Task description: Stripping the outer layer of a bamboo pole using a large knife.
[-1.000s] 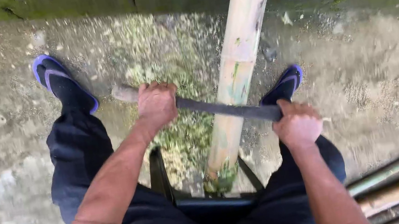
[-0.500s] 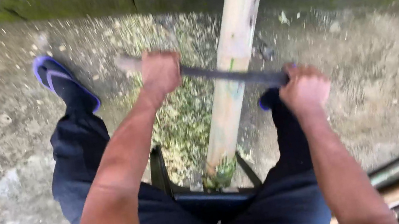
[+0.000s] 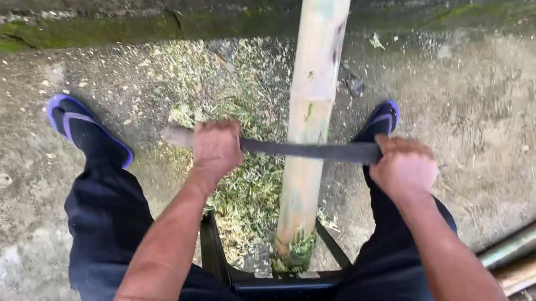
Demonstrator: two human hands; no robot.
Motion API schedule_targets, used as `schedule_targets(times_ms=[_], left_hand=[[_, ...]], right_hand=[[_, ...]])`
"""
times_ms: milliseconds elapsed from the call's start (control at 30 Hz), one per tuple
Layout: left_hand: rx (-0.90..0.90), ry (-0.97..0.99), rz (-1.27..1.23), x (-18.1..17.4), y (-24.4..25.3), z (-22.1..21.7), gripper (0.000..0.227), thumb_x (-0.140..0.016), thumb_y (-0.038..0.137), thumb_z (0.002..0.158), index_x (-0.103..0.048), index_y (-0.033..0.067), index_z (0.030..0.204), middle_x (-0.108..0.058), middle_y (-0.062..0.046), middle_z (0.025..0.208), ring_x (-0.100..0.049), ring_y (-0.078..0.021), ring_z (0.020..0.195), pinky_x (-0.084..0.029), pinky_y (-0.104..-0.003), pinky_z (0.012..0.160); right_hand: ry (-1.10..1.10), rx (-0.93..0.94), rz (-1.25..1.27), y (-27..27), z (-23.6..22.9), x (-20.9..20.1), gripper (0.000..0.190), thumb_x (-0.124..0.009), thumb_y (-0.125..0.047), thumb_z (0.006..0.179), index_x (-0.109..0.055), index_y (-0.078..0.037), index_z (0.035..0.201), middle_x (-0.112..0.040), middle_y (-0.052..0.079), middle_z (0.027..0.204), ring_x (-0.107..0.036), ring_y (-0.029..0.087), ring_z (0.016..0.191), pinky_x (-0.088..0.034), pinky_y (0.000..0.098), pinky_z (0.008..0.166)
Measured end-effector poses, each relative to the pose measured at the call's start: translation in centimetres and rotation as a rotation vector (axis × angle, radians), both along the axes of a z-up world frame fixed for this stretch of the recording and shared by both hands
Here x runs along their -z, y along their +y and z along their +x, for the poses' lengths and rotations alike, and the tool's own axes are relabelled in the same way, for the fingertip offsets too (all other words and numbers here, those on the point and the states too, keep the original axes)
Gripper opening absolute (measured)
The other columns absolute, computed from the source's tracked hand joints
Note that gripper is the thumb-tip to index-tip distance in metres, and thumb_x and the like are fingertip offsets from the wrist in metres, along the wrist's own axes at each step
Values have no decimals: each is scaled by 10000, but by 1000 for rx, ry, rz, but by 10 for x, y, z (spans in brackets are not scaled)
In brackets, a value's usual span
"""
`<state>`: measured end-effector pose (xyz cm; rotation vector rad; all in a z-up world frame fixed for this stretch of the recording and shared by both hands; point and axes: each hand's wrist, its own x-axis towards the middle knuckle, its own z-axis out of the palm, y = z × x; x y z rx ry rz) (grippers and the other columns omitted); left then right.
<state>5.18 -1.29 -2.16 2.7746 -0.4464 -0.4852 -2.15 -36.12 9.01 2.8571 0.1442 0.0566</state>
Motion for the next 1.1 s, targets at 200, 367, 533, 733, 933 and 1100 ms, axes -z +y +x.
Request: schedule_targets(times_ms=[200, 367, 533, 733, 933, 1100], left_hand=[[48, 48, 87, -30, 3, 6, 81, -729, 182, 878, -681, 175, 943, -624, -11, 742, -580, -176, 721, -389, -377, 823], [42, 184, 66, -27, -2, 26, 89, -719, 136, 856, -685, 184, 923, -598, -30, 730, -552, -182, 740, -398, -389, 813], [34, 59, 34, -53, 0, 40, 71, -705, 169, 945, -689, 175, 876, -580, -33, 714, -535, -207, 713, -428, -398, 757], [88, 60, 119, -39, -3, 39, 63, -704, 172, 934, -670, 157, 884, -582, -12, 738, -539, -177, 695, -449, -366, 727], [34, 5, 28, -52, -6, 47, 52, -738, 154, 871, -692, 178, 867, -591, -18, 767, -526, -182, 733, -430, -374, 801], [69, 42, 100, -54, -8, 56, 41, -724, 158, 906, -689, 177, 917, -608, -27, 746, -554, -191, 688, -443, -388, 774]], right_hand=[[-52, -17, 15, -5, -12, 11, 245, -684, -171, 776, -762, -202, 1006, -719, 64, 827, -697, 268, 750, -562, 438, 684], [-42, -20, 58, 1, 3, 5, 337, -677, -184, 676, -778, -169, 997, -716, 82, 765, -697, 277, 685, -575, 422, 645], [-74, 28, -20, -1, 19, 6, 208, -714, -215, 806, -787, -219, 1002, -744, 54, 810, -714, 245, 716, -572, 391, 642], [-27, 97, 18, -4, 18, 9, 199, -696, -203, 800, -787, -242, 973, -758, 46, 864, -721, 249, 760, -572, 398, 688], [-91, 40, 42, -10, 19, 7, 223, -705, -233, 791, -787, -224, 998, -759, 54, 886, -719, 270, 789, -575, 407, 703], [10, 124, -15, -17, 33, 16, 194, -682, -259, 844, -770, -245, 1017, -762, 46, 907, -727, 263, 792, -585, 412, 692]])
